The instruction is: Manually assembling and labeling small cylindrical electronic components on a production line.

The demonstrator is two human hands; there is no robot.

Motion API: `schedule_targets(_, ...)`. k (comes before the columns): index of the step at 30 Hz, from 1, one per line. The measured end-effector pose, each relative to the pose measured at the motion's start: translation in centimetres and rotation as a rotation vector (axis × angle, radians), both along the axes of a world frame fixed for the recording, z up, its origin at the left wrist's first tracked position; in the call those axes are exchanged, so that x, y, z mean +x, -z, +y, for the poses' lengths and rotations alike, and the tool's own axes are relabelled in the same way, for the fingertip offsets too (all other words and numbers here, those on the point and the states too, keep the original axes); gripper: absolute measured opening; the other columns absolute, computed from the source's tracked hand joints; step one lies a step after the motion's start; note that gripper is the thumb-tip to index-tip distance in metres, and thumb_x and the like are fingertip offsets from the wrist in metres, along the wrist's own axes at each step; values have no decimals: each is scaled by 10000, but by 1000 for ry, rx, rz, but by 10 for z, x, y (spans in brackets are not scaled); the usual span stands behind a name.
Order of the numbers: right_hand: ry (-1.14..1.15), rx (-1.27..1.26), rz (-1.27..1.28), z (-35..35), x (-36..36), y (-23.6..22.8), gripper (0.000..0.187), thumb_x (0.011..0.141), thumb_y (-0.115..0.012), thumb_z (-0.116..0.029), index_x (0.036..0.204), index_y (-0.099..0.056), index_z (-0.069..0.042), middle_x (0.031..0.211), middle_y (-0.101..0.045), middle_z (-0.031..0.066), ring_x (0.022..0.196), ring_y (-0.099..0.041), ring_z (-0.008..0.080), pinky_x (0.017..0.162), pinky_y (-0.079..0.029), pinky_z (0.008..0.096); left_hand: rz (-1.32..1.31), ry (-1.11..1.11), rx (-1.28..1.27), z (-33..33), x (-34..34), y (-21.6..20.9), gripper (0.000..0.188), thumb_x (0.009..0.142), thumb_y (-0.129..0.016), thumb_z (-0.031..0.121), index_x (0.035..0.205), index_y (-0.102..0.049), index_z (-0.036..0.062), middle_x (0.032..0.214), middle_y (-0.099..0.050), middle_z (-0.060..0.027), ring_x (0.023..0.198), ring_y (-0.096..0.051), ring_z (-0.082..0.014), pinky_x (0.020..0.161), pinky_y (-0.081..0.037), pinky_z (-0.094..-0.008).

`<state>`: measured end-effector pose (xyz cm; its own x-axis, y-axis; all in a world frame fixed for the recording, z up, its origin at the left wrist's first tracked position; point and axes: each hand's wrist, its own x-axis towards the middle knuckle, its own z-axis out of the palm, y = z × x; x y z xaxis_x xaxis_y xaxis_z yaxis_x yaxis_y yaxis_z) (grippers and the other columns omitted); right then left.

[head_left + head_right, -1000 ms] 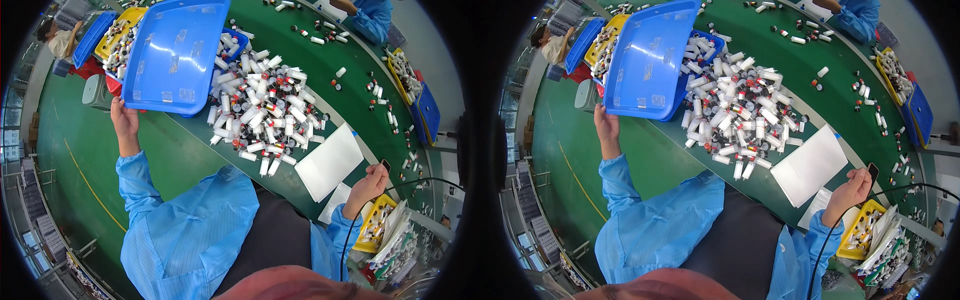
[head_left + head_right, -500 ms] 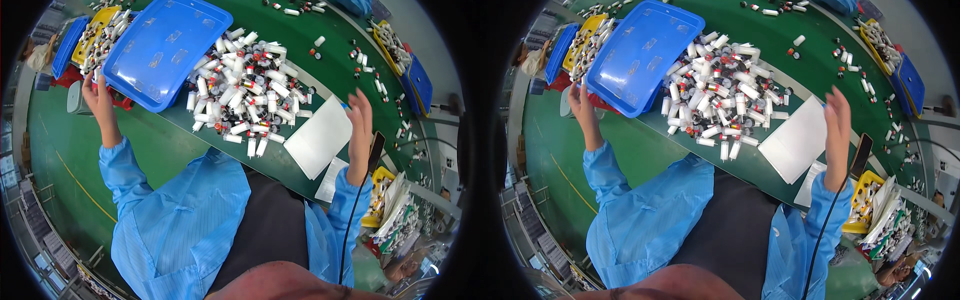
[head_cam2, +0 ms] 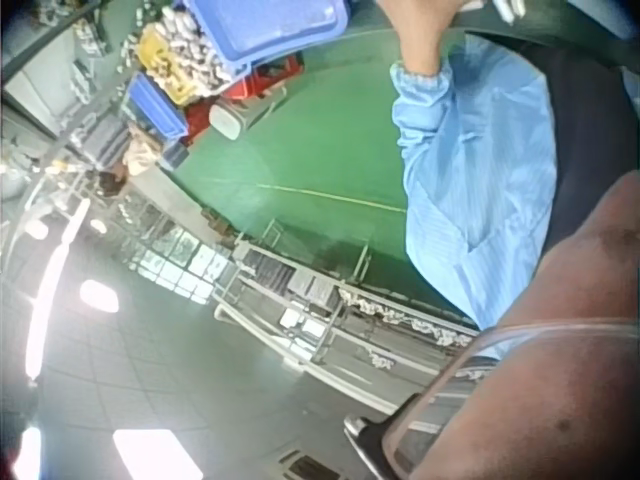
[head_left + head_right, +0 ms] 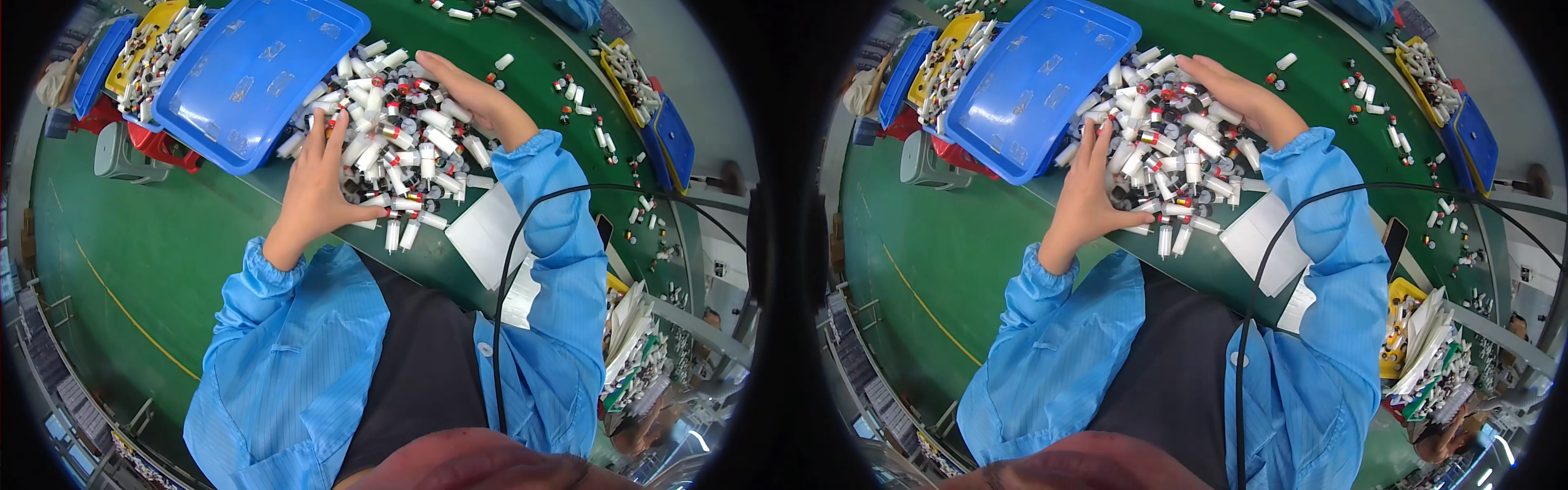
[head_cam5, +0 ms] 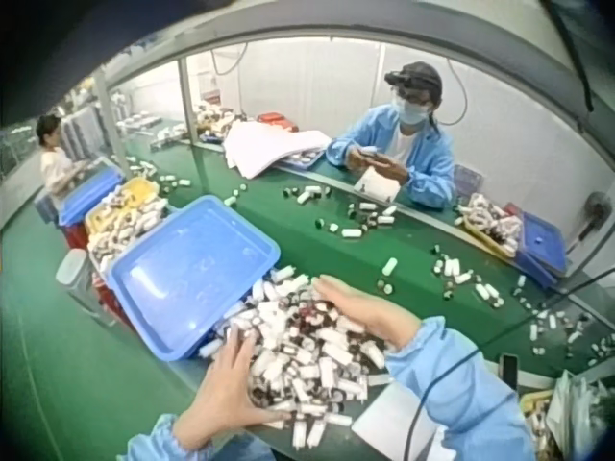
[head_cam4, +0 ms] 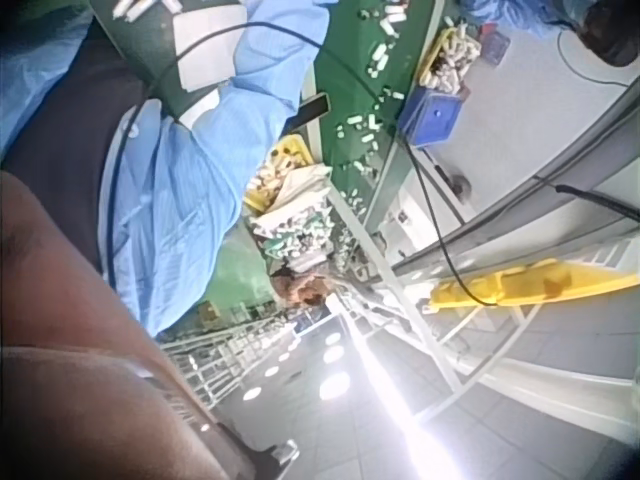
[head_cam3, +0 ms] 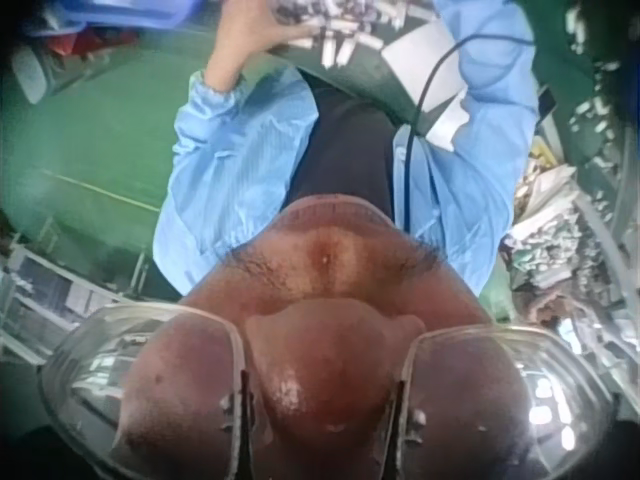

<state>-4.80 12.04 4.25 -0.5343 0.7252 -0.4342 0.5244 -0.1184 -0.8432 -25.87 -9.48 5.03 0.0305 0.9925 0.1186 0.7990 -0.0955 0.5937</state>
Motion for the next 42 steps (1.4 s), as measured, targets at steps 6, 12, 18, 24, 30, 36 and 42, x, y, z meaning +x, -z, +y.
schedule_targets(6, -15, -43, -22, -8, 6, -4, 922, 838, -590, -704, 1511, -378, -111, 1560, -341, 188, 1466, -287, 314, 1166, -240, 450, -109, 32, -38, 31, -3, 0, 1418, 411, -961, 354, 1579, -191, 126, 1591, -67, -328, 1352, -405, -496, 1045, -443, -507)
schedule_targets(12, 40, -154, 237, -29, 6, -4, 851, 842, -687, -576, 1476, -414, -78, 1466, -447, 159, 1357, -410, 270, 1113, -322, 378, -227, 38, -13, 40, 7, 8, 1252, 467, -915, 244, 1556, -298, 218, 1562, -181, -260, 1411, -303, -483, 1114, -372, -518)
schedule_targets(18, 284, -395, 485, -47, 15, -1, 657, 881, -708, -441, 1360, -501, -42, 1244, -600, 72, 1134, -573, 162, 951, -466, 305, -325, 61, 52, 47, 25, 9, 1243, 445, -920, 202, 1539, -334, 265, 1525, -225, -261, 1379, -330, -484, 1110, -382, -513)
schedule_targets(24, 391, -474, 646, -44, 29, 7, 395, 905, -677, -342, 1166, -611, -52, 1012, -663, 57, 876, -657, 122, 737, -543, 273, -480, 89, 199, 59, 50, 12, 1249, 432, -925, 154, 1526, -333, 259, 1503, -211, -233, 1348, -362, -485, 1101, -403, -492)
schedule_targets(30, 484, -429, 748, -54, 38, -32, 362, 947, -623, -345, 1157, -639, -50, 1014, -689, 80, 867, -673, 148, 745, -550, 288, -490, 136, 285, 70, 60, -11, 1198, 472, -925, 176, 1517, -348, 264, 1483, -227, -249, 1310, -408, -496, 1085, -416, -496)
schedule_targets(36, 392, -267, 792, -53, 18, -92, 388, 939, -622, -391, 1136, -648, -57, 937, -701, 69, 798, -700, 164, 692, -576, 294, -497, 166, 474, 78, 47, -55, 1103, 544, -909, 211, 1507, -373, 265, 1461, -267, -248, 1232, -491, -484, 1041, -453, -480)
schedule_targets(42, 128, 127, 983, -11, -1, -109, 342, 942, -620, -332, 1156, -623, -66, 1009, -696, 93, 872, -698, 196, 759, -596, 357, -363, 160, 763, 96, 21, -94, 1097, 476, -934, 143, 1457, -443, 160, 1445, -342, -214, 1325, -431, -408, 1094, -427, -450)
